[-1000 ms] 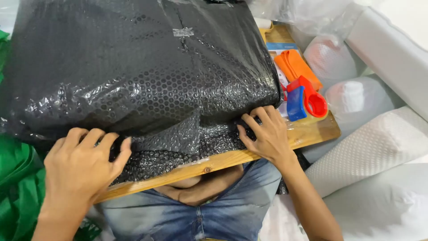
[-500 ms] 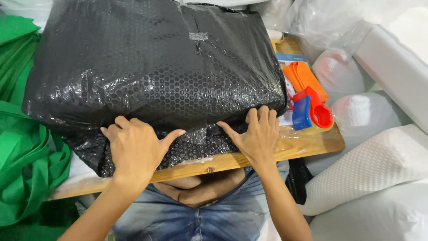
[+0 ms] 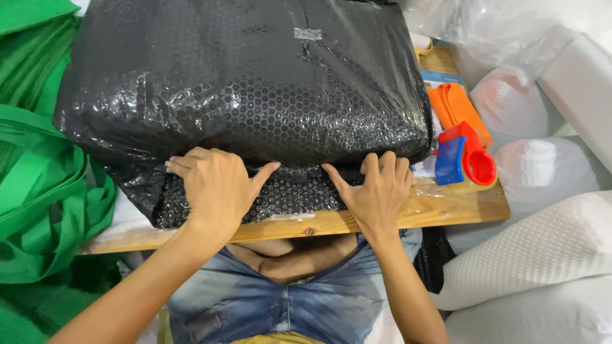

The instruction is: Unwrapping a foam pillow from black bubble wrap and wiping it down thoroughly with an orange cloth.

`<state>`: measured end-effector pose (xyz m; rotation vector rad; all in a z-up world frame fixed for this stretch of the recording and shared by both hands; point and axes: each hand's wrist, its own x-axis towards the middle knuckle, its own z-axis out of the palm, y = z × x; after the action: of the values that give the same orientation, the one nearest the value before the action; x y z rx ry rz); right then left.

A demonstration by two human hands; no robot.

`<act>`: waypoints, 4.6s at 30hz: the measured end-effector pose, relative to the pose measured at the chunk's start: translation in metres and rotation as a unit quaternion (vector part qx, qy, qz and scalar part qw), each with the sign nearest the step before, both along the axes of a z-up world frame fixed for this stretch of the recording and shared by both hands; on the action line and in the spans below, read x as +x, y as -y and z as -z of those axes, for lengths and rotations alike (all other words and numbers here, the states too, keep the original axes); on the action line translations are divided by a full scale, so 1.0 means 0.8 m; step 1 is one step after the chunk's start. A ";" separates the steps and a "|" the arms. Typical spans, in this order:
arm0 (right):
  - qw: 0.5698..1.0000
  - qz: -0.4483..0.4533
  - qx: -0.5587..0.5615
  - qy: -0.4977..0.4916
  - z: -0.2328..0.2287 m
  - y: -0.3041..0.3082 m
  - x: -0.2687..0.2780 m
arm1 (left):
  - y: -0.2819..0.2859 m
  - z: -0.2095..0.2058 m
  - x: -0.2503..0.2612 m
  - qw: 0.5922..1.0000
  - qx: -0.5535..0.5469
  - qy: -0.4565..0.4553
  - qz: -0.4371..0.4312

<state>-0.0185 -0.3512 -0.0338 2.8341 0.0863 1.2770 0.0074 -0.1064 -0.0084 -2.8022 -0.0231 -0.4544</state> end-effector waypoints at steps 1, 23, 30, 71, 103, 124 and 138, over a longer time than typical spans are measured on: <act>1.000 -0.005 0.002 0.001 -0.006 0.001 -0.003 | 0.001 -0.001 0.001 1.000 0.002 0.001 -0.005; 0.931 -0.349 -0.099 0.043 -0.012 -0.063 0.062 | -0.042 0.016 -0.041 0.982 -0.136 0.076 0.110; 0.929 -0.347 -0.109 0.063 -0.015 -0.068 0.062 | -0.081 0.005 -0.072 0.909 -0.134 0.142 0.369; 0.953 -0.048 0.299 -0.012 -0.041 0.084 -0.087 | -0.106 -0.036 0.008 0.895 -0.032 0.118 0.428; 0.875 -0.198 0.441 -0.032 0.010 0.072 -0.035 | -0.106 -0.035 0.010 0.874 -0.122 0.112 0.456; 0.609 -0.072 0.790 0.009 0.005 0.093 -0.022 | -0.107 -0.036 0.011 0.881 -0.093 0.108 0.452; 0.974 -0.007 0.227 0.008 0.036 0.082 -0.019 | -0.112 -0.035 0.015 0.888 -0.078 0.096 0.443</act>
<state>-0.0335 -0.4170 -0.0628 3.1955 -0.2168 1.4902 0.0193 -0.0167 0.0193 -2.7462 1.2610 -0.9513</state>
